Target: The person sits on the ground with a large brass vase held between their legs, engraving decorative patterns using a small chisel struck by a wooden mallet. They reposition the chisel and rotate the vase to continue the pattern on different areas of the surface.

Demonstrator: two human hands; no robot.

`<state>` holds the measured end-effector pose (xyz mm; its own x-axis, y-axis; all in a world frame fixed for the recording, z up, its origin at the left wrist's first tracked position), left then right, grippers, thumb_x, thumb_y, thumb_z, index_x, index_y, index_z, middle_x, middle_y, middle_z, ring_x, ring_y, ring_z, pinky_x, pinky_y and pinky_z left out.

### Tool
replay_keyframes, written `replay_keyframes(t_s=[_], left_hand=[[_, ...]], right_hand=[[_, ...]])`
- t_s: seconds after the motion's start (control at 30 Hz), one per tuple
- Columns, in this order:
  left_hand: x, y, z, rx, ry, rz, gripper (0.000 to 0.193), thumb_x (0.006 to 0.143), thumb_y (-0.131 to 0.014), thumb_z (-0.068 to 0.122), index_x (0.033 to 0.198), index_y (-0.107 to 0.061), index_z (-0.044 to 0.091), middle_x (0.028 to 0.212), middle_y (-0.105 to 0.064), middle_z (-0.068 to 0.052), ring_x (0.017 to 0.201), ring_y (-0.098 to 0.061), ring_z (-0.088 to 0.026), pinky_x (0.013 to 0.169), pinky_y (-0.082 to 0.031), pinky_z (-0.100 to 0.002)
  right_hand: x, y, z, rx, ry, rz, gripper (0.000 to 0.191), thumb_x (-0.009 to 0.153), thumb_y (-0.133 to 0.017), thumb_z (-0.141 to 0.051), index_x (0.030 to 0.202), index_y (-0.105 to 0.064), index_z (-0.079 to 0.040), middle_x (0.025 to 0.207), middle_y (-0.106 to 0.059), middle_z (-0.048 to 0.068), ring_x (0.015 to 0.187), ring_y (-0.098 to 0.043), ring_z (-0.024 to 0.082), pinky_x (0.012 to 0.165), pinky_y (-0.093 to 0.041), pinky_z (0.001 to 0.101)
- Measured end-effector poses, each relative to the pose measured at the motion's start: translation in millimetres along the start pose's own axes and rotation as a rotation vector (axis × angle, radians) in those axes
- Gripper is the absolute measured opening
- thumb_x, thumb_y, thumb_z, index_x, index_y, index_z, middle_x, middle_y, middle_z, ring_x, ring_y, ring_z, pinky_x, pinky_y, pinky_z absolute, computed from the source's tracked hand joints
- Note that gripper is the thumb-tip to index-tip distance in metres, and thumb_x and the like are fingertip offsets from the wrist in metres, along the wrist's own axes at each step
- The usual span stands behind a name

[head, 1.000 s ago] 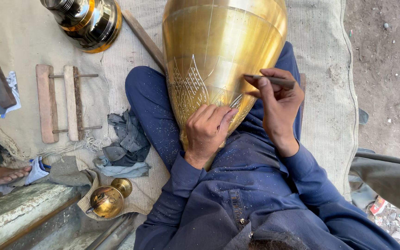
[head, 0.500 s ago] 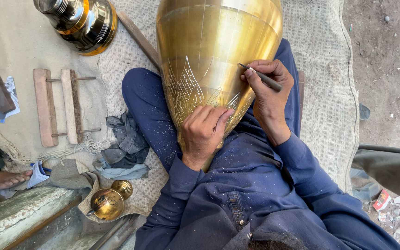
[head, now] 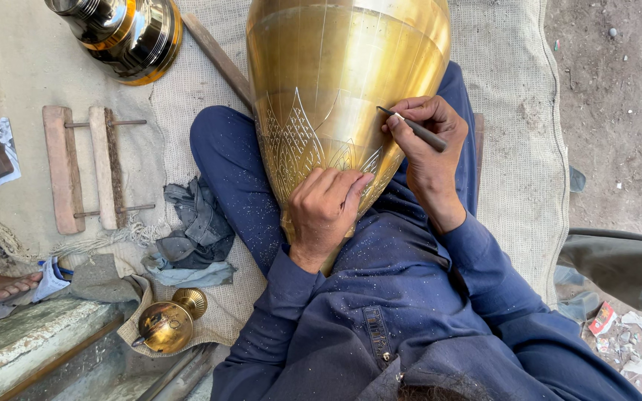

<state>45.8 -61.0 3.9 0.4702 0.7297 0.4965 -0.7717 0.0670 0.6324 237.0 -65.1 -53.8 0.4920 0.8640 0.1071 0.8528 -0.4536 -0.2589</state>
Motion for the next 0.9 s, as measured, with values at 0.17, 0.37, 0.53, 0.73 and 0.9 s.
replay_keyframes(t_s=[0.17, 0.37, 0.53, 0.73, 0.9], left_hand=[[0, 1, 0, 0.0, 0.004, 0.004, 0.011, 0.094, -0.08, 0.018, 0.094, -0.074, 0.009, 0.081, -0.069, -0.001, 0.071, -0.062, -0.016, 0.062, -0.051, -0.031], [0, 0, -1, 0.011, 0.008, -0.002, 0.012, 0.093, -0.08, 0.019, 0.093, -0.074, 0.009, 0.08, -0.069, -0.001, 0.07, -0.061, -0.016, 0.061, -0.05, -0.031], [0, -1, 0, -0.003, -0.002, 0.004, 0.011, 0.094, -0.08, 0.018, 0.094, -0.074, 0.009, 0.081, -0.069, -0.001, 0.071, -0.062, -0.016, 0.062, -0.051, -0.03], [-1, -1, -1, -0.01, -0.002, 0.008, 0.011, 0.093, -0.08, 0.017, 0.094, -0.073, 0.008, 0.081, -0.068, -0.002, 0.071, -0.062, -0.017, 0.062, -0.051, -0.032], [0, 0, 0, 0.004, 0.008, 0.014, 0.012, 0.092, -0.08, 0.017, 0.094, -0.073, 0.008, 0.08, -0.066, -0.003, 0.071, -0.061, -0.019, 0.062, -0.05, -0.034]], right_hand=[[-2, 1, 5, 0.043, -0.012, 0.07, 0.009, 0.098, -0.071, 0.006, 0.097, -0.064, 0.0, 0.107, -0.07, 0.013, 0.088, -0.07, 0.014, 0.087, -0.062, 0.0295], [-1, -1, 5, 0.045, 0.012, 0.061, 0.01, 0.1, -0.069, 0.007, 0.097, -0.063, 0.001, 0.107, -0.07, 0.014, 0.088, -0.07, 0.015, 0.088, -0.061, 0.0299], [-4, -3, 0, -0.015, 0.011, 0.009, 0.009, 0.099, -0.07, 0.006, 0.098, -0.062, 0.001, 0.107, -0.069, 0.014, 0.089, -0.07, 0.015, 0.087, -0.063, 0.0299], [-8, -8, -2, -0.034, 0.005, 0.001, 0.008, 0.098, -0.071, 0.004, 0.1, -0.063, 0.002, 0.108, -0.069, 0.013, 0.09, -0.072, 0.015, 0.086, -0.064, 0.0299], [-14, -12, -3, -0.098, 0.007, -0.008, 0.008, 0.099, -0.07, 0.004, 0.1, -0.062, 0.003, 0.109, -0.07, 0.013, 0.093, -0.07, 0.013, 0.088, -0.062, 0.0275]])
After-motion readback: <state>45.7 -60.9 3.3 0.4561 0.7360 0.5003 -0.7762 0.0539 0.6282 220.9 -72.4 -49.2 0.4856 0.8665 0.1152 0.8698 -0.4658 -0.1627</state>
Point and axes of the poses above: each hand's wrist, its own x-axis towards the middle knuckle, its own y-axis out of the back of the hand, z = x × y, the point moved 9 cm from there along x, towards the middle knuckle
